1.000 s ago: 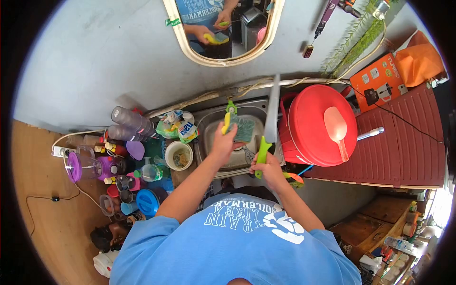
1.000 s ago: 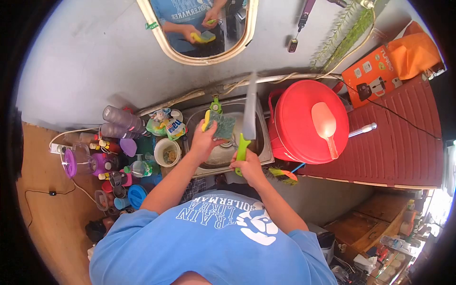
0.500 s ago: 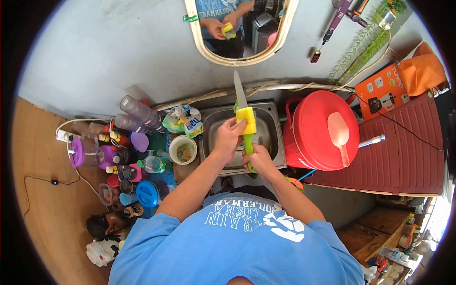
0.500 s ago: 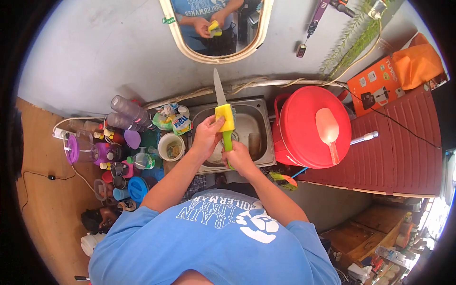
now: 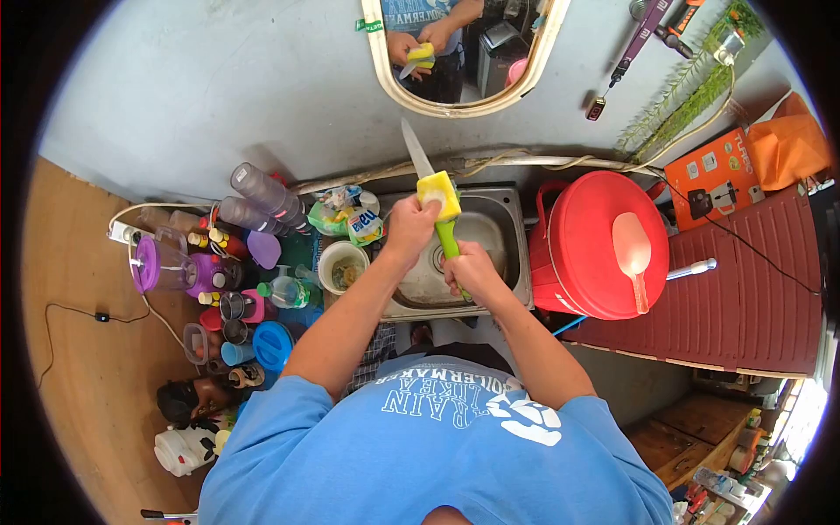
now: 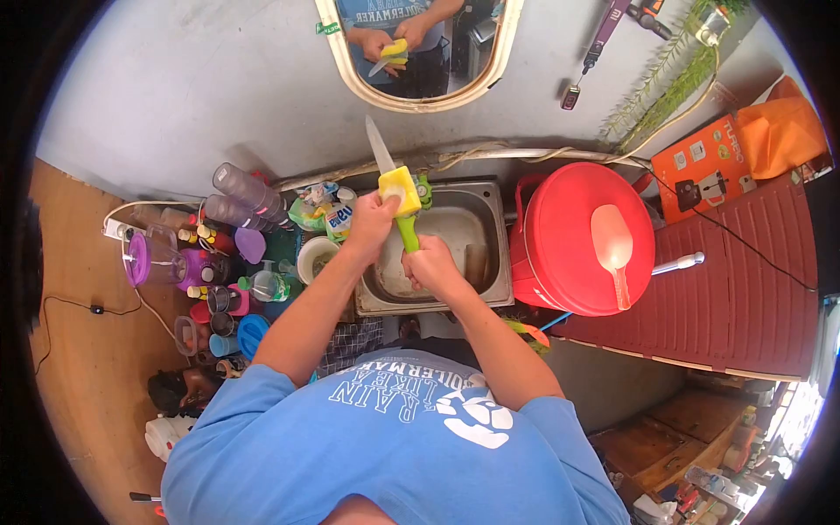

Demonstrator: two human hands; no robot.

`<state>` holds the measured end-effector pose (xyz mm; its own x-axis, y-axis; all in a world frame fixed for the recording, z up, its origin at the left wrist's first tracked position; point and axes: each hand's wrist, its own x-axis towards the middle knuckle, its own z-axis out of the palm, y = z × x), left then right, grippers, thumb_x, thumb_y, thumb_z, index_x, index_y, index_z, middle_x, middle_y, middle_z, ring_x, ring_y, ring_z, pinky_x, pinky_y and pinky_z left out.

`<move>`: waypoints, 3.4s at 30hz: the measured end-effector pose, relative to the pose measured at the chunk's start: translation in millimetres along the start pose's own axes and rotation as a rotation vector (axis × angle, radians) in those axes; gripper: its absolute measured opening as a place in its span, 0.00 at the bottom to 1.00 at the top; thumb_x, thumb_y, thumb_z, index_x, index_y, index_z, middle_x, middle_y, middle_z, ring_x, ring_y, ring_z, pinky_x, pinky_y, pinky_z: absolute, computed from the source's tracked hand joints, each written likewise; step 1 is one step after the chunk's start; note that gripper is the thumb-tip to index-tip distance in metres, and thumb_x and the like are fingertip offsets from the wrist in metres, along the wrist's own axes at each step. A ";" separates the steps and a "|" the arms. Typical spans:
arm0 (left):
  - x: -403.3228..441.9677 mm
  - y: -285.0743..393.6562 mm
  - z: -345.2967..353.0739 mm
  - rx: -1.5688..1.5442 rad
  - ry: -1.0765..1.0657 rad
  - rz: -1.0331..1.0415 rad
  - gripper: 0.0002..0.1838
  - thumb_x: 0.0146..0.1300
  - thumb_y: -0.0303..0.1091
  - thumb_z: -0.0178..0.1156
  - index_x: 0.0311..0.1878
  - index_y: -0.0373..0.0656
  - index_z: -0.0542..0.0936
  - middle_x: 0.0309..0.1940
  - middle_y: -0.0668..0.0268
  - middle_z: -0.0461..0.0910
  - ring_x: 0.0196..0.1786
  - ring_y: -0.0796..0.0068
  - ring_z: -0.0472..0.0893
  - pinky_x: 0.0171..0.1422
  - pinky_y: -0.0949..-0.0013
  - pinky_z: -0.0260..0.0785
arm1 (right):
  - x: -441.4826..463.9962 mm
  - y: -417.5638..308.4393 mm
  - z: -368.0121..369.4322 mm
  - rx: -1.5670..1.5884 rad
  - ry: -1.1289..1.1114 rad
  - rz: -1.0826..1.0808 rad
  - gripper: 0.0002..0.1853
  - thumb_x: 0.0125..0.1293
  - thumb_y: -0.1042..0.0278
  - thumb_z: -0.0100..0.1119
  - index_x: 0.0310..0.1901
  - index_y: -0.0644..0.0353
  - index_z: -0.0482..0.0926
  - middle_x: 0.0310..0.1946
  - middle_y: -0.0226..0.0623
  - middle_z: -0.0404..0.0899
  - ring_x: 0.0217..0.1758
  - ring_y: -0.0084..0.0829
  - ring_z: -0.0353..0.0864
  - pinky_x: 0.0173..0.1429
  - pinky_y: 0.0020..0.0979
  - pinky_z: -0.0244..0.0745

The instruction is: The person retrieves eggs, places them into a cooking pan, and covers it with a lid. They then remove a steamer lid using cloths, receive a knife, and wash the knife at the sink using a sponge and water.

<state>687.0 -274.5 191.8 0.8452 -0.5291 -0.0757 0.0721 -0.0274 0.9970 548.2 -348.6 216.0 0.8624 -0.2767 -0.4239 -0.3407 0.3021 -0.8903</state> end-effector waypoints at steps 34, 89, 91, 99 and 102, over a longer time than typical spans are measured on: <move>33.1 9.7 -22.2 -0.023 0.232 0.107 0.14 0.67 0.34 0.59 0.40 0.28 0.82 0.33 0.60 0.85 0.33 0.73 0.80 0.40 0.61 0.71 | -1.1 -4.6 2.7 -0.136 -0.009 0.041 0.02 0.54 0.78 0.49 0.29 0.64 0.73 0.14 0.32 0.68 0.11 0.23 0.63 0.15 0.29 0.58; 3.1 67.7 1.8 0.355 0.130 0.022 0.16 0.68 0.38 0.60 0.43 0.30 0.82 0.36 0.55 0.85 0.39 0.68 0.82 0.45 0.60 0.73 | -14.2 -4.2 -8.7 -0.230 0.108 -0.145 0.04 0.53 0.76 0.52 0.25 0.63 0.76 0.14 0.35 0.74 0.14 0.26 0.71 0.19 0.32 0.62; 4.3 34.3 7.8 0.227 0.005 0.150 0.16 0.68 0.38 0.60 0.43 0.30 0.82 0.35 0.55 0.85 0.38 0.68 0.82 0.46 0.60 0.73 | -12.5 -4.9 -14.6 -0.197 0.105 -0.111 0.04 0.53 0.76 0.51 0.25 0.63 0.76 0.14 0.35 0.74 0.14 0.26 0.71 0.19 0.33 0.63; 30.5 86.5 -0.9 0.139 0.234 0.018 0.16 0.71 0.39 0.58 0.41 0.33 0.83 0.34 0.60 0.84 0.37 0.74 0.80 0.43 0.64 0.71 | -23.9 -10.5 -19.0 -0.238 0.064 -0.116 0.04 0.53 0.76 0.51 0.25 0.63 0.75 0.15 0.34 0.74 0.14 0.25 0.70 0.19 0.32 0.61; 6.4 30.4 17.0 0.156 0.080 0.239 0.17 0.70 0.41 0.59 0.44 0.34 0.83 0.37 0.59 0.85 0.41 0.70 0.82 0.49 0.61 0.72 | -20.7 -1.4 -25.8 -0.217 0.076 -0.086 0.04 0.54 0.76 0.51 0.25 0.63 0.76 0.15 0.35 0.74 0.15 0.26 0.70 0.20 0.33 0.62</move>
<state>685.6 -293.1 221.9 0.8678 -0.4680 0.1667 -0.2108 -0.0430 0.9766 521.2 -366.9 221.8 0.8640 -0.3629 -0.3490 -0.3467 0.0740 -0.9351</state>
